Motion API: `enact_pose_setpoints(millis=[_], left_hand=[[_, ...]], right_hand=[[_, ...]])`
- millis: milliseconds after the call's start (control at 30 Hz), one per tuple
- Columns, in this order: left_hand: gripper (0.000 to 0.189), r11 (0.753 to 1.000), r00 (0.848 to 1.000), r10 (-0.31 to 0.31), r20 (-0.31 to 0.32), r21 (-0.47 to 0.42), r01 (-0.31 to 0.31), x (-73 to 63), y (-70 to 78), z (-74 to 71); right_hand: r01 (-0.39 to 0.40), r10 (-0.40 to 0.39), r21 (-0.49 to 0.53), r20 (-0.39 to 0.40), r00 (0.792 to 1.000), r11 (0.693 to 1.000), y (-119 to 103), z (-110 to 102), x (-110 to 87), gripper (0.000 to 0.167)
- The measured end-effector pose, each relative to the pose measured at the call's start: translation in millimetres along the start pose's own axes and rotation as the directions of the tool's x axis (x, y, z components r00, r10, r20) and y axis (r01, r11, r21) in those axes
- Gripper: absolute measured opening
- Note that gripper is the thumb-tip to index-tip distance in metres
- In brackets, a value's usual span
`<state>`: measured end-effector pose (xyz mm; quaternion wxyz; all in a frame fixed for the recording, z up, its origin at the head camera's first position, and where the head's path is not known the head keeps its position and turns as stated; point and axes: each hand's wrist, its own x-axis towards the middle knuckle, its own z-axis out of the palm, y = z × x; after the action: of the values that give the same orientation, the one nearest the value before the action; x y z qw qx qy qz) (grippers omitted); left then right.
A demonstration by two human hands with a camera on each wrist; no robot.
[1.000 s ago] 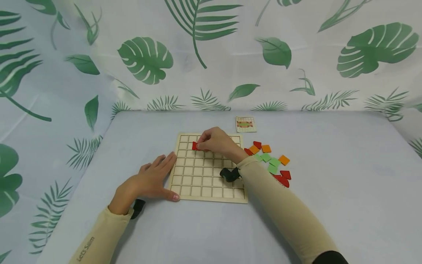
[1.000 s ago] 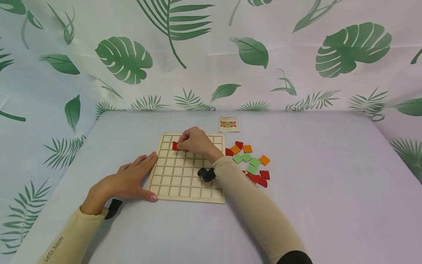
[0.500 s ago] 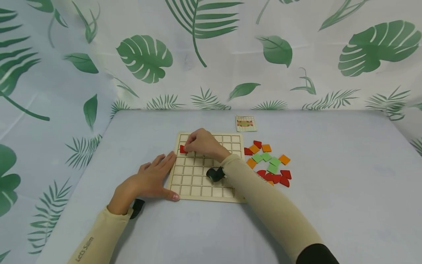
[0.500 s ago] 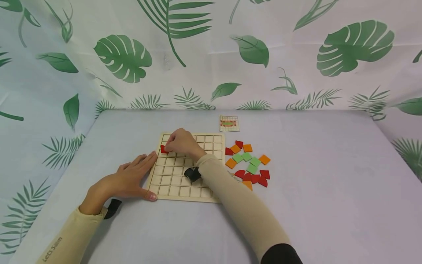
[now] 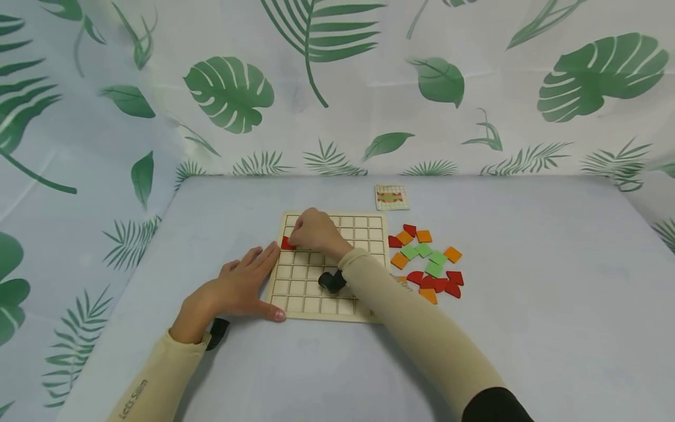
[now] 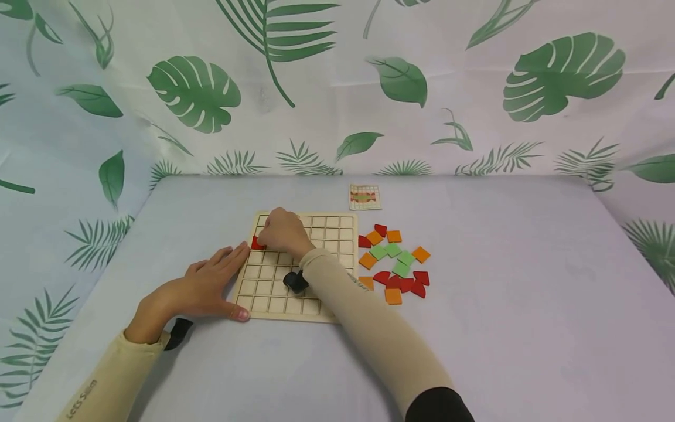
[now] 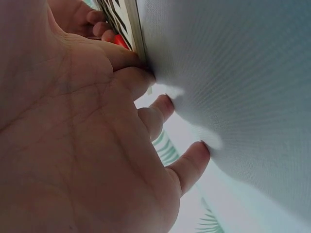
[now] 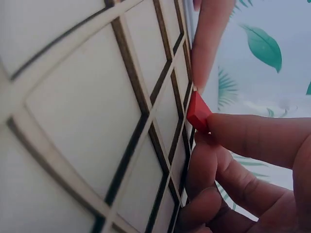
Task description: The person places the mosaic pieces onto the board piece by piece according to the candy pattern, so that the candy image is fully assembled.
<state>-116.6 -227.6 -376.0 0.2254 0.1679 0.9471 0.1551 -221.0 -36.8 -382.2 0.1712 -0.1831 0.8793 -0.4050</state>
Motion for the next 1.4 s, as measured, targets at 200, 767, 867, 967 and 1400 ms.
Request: enact_pose_setpoints(millis=[200,767,867,967,1400], left_hand=[[0.132,1.0,1.0,-0.011,-0.002,0.019,0.011,1.9,-1.8,1.9],[0.132,1.0,1.0,0.009,-0.006,0.022,-0.009,4.0,-0.7,2.9],[0.132,1.0,1.0,0.004,-0.002,0.023,-0.004,3.8,0.0,3.2],[0.132,1.0,1.0,0.001,0.002,0.016,-0.001,2.8,1.3,3.0],[0.132,1.0,1.0,-0.002,0.015,0.001,0.002,0.3,1.9,1.0]], right_hand=[[0.007,-0.008,-0.044,-0.005,1.0,0.999,-3.7,3.7,-2.1,0.03],[-0.02,0.018,-0.133,-0.018,1.0,0.991,8.3,12.4,11.7,0.028],[0.025,-0.024,-0.051,0.029,0.999,0.998,9.4,3.9,2.3,0.023],[0.073,-0.076,0.033,0.095,0.993,0.997,12.9,-8.7,-9.7,0.021],[0.151,-0.189,0.173,0.229,0.955,0.973,39.0,-47.6,-57.1,0.048]])
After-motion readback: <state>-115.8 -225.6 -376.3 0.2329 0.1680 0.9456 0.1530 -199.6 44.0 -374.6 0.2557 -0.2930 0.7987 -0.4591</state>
